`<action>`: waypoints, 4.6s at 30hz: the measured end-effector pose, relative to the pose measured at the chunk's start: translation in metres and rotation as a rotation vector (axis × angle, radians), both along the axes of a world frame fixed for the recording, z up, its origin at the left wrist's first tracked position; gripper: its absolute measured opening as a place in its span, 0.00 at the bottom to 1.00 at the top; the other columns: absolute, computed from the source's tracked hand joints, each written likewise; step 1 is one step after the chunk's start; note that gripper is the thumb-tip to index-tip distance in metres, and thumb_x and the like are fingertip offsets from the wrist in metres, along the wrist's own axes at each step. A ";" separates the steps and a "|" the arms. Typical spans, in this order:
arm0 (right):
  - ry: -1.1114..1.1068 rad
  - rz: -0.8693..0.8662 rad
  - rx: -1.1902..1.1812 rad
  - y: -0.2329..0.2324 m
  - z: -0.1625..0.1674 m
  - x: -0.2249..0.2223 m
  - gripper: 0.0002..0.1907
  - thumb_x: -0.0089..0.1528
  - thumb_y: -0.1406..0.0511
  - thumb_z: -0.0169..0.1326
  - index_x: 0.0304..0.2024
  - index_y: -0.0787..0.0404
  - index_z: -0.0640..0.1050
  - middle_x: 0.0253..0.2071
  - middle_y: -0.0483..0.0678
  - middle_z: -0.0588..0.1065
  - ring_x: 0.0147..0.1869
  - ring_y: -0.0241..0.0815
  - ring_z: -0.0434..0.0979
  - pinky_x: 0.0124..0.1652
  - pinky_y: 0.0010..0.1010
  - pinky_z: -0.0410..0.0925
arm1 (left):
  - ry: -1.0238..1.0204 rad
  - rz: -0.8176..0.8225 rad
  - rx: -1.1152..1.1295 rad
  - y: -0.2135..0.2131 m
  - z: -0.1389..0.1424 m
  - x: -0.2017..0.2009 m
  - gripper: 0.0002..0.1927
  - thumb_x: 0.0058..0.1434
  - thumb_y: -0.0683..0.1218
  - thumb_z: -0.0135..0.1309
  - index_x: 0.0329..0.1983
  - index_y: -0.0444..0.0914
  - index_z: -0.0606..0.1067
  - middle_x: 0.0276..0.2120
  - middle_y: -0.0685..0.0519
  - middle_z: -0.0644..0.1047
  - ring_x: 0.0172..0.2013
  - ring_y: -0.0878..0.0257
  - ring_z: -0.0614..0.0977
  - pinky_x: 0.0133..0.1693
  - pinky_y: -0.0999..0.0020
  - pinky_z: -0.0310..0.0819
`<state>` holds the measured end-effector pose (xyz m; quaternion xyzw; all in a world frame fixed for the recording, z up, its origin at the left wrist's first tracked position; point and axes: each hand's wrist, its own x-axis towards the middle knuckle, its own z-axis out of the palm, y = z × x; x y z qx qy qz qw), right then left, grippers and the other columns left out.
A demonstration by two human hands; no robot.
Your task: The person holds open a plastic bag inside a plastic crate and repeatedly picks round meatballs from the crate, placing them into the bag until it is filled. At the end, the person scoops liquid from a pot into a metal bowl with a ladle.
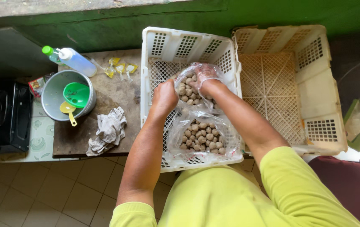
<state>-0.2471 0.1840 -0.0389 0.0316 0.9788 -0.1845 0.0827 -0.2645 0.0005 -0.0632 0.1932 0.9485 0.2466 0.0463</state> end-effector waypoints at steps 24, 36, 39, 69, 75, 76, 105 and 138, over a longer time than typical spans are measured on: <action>0.002 0.532 -0.531 0.016 -0.046 -0.008 0.45 0.57 0.58 0.67 0.70 0.69 0.63 0.70 0.65 0.62 0.74 0.61 0.61 0.67 0.47 0.57 | -0.071 0.036 -0.034 -0.006 0.021 0.006 0.10 0.55 0.35 0.49 0.40 0.30 0.75 0.35 0.32 0.80 0.41 0.35 0.82 0.45 0.45 0.76; -0.426 -0.355 -0.327 -0.004 -0.039 0.019 0.36 0.77 0.51 0.39 0.75 0.72 0.51 0.70 0.72 0.62 0.73 0.65 0.65 0.68 0.47 0.60 | -0.053 -0.032 -0.076 -0.003 0.017 0.003 0.11 0.54 0.35 0.50 0.41 0.30 0.76 0.37 0.33 0.80 0.43 0.38 0.83 0.47 0.48 0.77; -0.375 0.078 -0.005 -0.010 -0.047 0.018 0.47 0.59 0.72 0.54 0.78 0.53 0.50 0.74 0.66 0.56 0.74 0.63 0.61 0.67 0.43 0.61 | -0.064 -0.041 -0.110 -0.001 0.017 0.003 0.11 0.55 0.35 0.49 0.41 0.30 0.76 0.39 0.33 0.80 0.44 0.38 0.82 0.48 0.48 0.76; 0.125 0.494 0.096 -0.005 -0.013 0.016 0.31 0.61 0.51 0.57 0.63 0.56 0.73 0.60 0.58 0.73 0.66 0.59 0.70 0.63 0.48 0.65 | -0.082 -0.049 -0.109 -0.004 0.018 0.003 0.11 0.55 0.34 0.49 0.41 0.31 0.76 0.40 0.33 0.80 0.45 0.37 0.81 0.48 0.47 0.75; -0.209 0.324 0.328 0.002 -0.014 0.031 0.34 0.62 0.49 0.56 0.69 0.47 0.67 0.68 0.60 0.65 0.69 0.64 0.63 0.60 0.54 0.61 | -0.094 -0.035 -0.158 -0.003 0.021 0.004 0.11 0.55 0.34 0.50 0.41 0.30 0.76 0.39 0.34 0.80 0.44 0.38 0.83 0.46 0.49 0.77; -0.218 0.337 0.324 0.008 -0.017 0.033 0.32 0.62 0.52 0.57 0.69 0.45 0.68 0.67 0.59 0.66 0.68 0.65 0.63 0.61 0.53 0.61 | -0.089 -0.033 -0.153 -0.003 0.022 0.004 0.10 0.55 0.34 0.50 0.41 0.30 0.76 0.39 0.34 0.80 0.44 0.38 0.83 0.46 0.49 0.77; 0.267 0.423 0.182 0.030 -0.038 0.017 0.15 0.62 0.65 0.53 0.50 0.51 0.81 0.61 0.52 0.75 0.65 0.56 0.73 0.62 0.46 0.66 | -0.054 -0.075 -0.137 -0.004 0.016 0.003 0.11 0.53 0.33 0.49 0.39 0.30 0.75 0.37 0.33 0.80 0.41 0.37 0.83 0.45 0.47 0.77; 0.844 -0.565 -0.022 0.079 -0.056 0.316 0.07 0.67 0.66 0.63 0.44 0.61 0.79 0.36 0.52 0.79 0.37 0.49 0.81 0.37 0.38 0.74 | 0.248 -0.191 -0.056 0.013 0.044 0.067 0.20 0.63 0.53 0.63 0.47 0.35 0.73 0.39 0.40 0.81 0.39 0.41 0.84 0.39 0.47 0.78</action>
